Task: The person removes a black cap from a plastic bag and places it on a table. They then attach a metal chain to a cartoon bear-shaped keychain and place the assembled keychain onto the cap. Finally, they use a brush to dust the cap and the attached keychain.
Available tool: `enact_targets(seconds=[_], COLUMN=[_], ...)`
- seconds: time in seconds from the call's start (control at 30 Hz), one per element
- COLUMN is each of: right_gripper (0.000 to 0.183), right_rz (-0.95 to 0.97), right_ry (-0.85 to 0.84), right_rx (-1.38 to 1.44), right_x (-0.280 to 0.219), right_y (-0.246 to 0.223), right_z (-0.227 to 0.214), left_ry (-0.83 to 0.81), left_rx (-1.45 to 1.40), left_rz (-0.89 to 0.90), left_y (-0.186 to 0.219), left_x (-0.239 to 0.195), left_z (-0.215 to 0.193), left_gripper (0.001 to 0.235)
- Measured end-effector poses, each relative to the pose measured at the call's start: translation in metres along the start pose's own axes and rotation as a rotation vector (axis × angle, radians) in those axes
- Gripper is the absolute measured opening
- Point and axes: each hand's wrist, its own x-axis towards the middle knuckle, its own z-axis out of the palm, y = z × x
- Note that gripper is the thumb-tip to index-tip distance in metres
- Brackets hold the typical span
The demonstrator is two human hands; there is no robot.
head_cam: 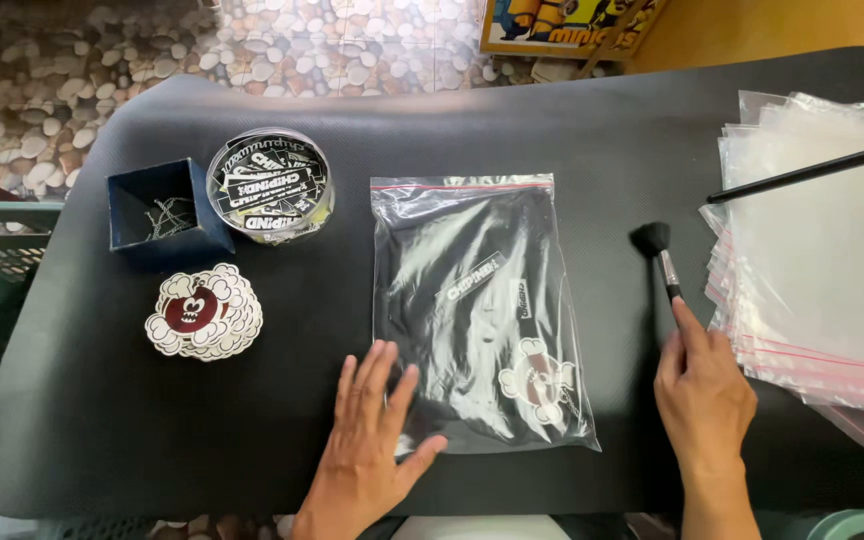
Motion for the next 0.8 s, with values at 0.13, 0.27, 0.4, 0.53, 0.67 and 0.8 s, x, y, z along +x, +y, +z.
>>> enact_targets(seconds=[0.13, 0.27, 0.4, 0.53, 0.67, 0.8], right_gripper=[0.052, 0.051, 0.051, 0.062, 0.063, 0.056], right_rz=[-0.014, -0.151, -0.183, 0.081, 0.274, 0.405], right_ry=[-0.006, 0.123, -0.008, -0.452, -0.683, -0.734], right_rx=[-0.082, -0.123, 0.239, 0.584, 0.797, 1.252], right_x=[0.006, 0.001, 0.001, 0.012, 0.033, 0.042], right_y=[0.0, 0.003, -0.04, -0.088, -0.092, -0.092], right_z=[0.006, 0.008, -0.006, -0.018, 0.006, 0.014], left_ry=[-0.187, -0.153, -0.162, -0.135, -0.134, -0.118], left_rx=[-0.032, 0.014, 0.108, 0.163, 0.111, 0.146], left_rz=[0.105, 0.118, 0.127, 0.131, 0.12, 0.129], left_y=[0.011, 0.013, 0.013, 0.015, 0.013, 0.017], left_x=[0.001, 0.002, 0.002, 0.001, -0.002, 0.001], left_z=[0.006, 0.005, 0.007, 0.007, 0.007, 0.004], left_gripper=[0.077, 0.082, 0.087, 0.092, 0.085, 0.089])
